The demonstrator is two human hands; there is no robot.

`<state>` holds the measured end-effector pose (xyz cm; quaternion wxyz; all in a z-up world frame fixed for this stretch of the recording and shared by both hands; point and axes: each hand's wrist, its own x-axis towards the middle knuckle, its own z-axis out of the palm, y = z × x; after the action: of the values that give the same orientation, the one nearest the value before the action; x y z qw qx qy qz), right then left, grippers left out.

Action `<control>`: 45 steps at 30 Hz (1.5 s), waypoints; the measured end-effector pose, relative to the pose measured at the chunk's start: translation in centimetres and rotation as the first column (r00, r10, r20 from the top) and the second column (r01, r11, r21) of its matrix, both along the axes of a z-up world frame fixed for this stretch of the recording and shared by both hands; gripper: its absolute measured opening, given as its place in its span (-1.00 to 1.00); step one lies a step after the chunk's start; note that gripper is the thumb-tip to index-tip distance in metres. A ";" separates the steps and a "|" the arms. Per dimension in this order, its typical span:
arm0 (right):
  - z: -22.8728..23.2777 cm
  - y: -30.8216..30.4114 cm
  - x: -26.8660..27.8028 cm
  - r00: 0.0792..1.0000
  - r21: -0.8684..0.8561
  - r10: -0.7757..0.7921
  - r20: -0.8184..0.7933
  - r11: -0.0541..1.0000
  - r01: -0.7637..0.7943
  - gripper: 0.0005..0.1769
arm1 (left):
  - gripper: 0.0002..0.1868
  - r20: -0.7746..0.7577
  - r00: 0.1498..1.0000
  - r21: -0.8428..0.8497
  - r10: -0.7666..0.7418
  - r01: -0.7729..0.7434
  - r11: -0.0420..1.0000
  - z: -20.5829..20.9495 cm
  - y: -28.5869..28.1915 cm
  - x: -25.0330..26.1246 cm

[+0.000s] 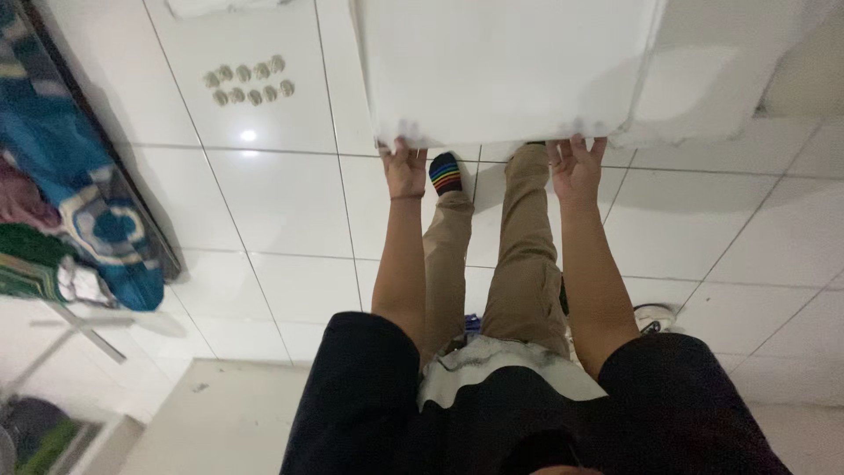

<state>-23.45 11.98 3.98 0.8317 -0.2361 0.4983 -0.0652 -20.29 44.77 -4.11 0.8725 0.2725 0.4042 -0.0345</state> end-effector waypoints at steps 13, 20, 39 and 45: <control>18.5 -3.9 -13.0 0.659 -0.140 0.701 -0.271 0.649 -0.748 -0.45 | -0.38 0.080 0.917 0.209 -0.392 0.369 0.906 23.8 7.9 0.6; 19.7 -7.2 -21.2 0.946 -0.011 0.324 -0.017 0.946 -0.324 -0.37 | -0.37 0.188 0.608 0.327 -0.771 0.702 0.633 24.1 -11.4 12.2; -7.4 -22.2 -8.9 0.910 0.217 -0.414 -0.019 0.887 0.408 -0.48 | -0.53 -0.231 0.345 0.256 -0.910 0.924 0.285 10.1 -30.2 -7.5; -12.7 -20.3 -7.9 0.931 0.243 -0.332 -0.151 0.901 0.360 -0.55 | -0.57 -0.452 0.416 0.280 -0.789 0.906 0.318 8.7 -26.6 -6.0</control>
<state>-31.34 -8.27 -8.68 0.8032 -0.0330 0.5801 -0.1318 -26.32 18.21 4.56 0.5673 0.6469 0.2911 -0.4183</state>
